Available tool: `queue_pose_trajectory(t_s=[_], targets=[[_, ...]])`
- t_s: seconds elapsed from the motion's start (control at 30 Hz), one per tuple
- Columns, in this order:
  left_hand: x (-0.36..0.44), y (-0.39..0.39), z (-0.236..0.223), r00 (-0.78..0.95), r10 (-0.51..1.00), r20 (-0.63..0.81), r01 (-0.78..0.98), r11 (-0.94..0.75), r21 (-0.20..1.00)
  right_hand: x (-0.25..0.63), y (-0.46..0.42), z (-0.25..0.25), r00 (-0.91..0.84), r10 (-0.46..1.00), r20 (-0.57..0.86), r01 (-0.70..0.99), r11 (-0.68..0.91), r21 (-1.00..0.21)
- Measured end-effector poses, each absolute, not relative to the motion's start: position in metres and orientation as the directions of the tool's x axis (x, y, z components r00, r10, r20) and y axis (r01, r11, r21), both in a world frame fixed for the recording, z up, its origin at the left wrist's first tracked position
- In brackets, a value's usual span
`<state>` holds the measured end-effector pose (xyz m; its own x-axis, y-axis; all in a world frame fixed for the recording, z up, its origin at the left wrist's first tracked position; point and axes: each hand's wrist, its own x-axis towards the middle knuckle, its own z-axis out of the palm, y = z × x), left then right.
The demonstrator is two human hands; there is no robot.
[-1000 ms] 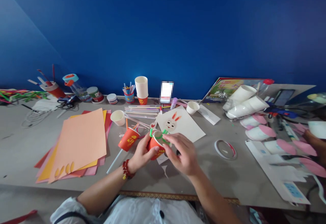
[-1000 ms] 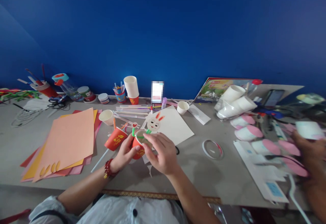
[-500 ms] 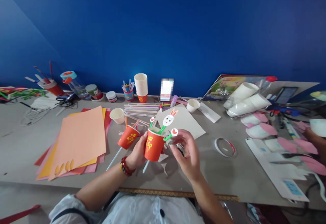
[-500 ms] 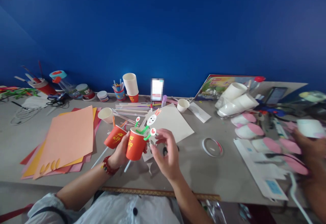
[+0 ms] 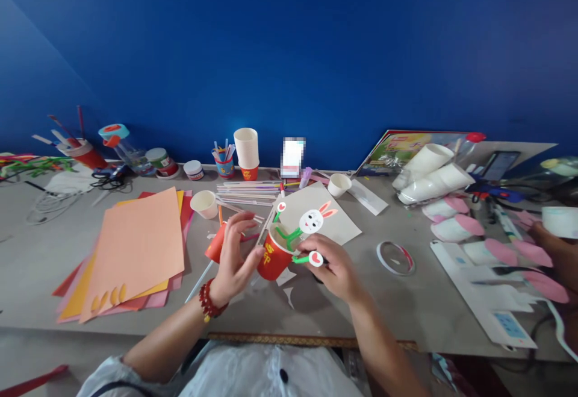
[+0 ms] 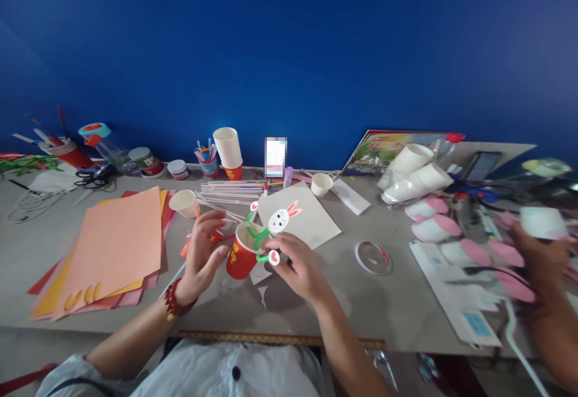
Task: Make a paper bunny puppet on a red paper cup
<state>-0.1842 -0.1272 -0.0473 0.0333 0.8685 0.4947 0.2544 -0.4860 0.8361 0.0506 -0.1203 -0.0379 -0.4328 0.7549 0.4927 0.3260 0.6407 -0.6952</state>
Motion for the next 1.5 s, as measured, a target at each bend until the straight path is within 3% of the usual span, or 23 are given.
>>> queue_pose_trajectory(t_s=[0.1, 0.17, 0.57, 0.7, 0.8, 0.9, 1.0, 1.23, 1.5], targets=[[-0.184, -0.134, -0.023, 0.332, 0.742, 0.583, 0.522, -0.659, 0.542, 0.050, -0.119, -0.035, -0.478, 0.735, 0.481, 0.322, 0.656, -0.682], [-0.179, -0.135, -0.014, 0.395, 0.726, 0.563, 0.555, -0.676, 0.484, 0.048, -0.119, -0.033, -0.498, 0.732, 0.465, 0.313, 0.652, -0.691], [-0.172, -0.139, -0.009, 0.385, 0.791, 0.475, 0.416, -0.608, 0.676, 0.037, -0.115, -0.036, -0.480, 0.765, 0.430, 0.236, 0.585, -0.776], [-0.172, -0.139, -0.009, 0.339, 0.785, 0.519, 0.464, -0.620, 0.633, 0.034, -0.122, -0.034, -0.292, 0.810, 0.509, 0.263, 0.580, -0.771], [-0.172, -0.140, -0.010, 0.324, 0.781, 0.533, 0.507, -0.619, 0.600, 0.033, -0.133, -0.024, -0.118, 0.702, 0.702, 0.331, 0.694, -0.639], [-0.170, -0.140, -0.010, 0.323, 0.785, 0.529, 0.542, -0.612, 0.576, 0.030, -0.143, -0.011, -0.248, 0.562, 0.789, 0.471, 0.782, -0.409], [-0.168, -0.140, -0.009, 0.312, 0.785, 0.536, 0.581, -0.603, 0.546, 0.026, -0.145, -0.002, -0.387, 0.564, 0.730, 0.585, 0.762, -0.279], [-0.165, -0.141, -0.003, 0.334, 0.756, 0.563, 0.628, -0.624, 0.465, 0.020, -0.139, 0.002, -0.482, 0.599, 0.639, 0.691, 0.709, -0.142], [-0.163, -0.141, -0.002, 0.356, 0.732, 0.581, 0.654, -0.639, 0.404, 0.021, -0.139, 0.005, -0.504, 0.602, 0.620, 0.697, 0.707, -0.120]])
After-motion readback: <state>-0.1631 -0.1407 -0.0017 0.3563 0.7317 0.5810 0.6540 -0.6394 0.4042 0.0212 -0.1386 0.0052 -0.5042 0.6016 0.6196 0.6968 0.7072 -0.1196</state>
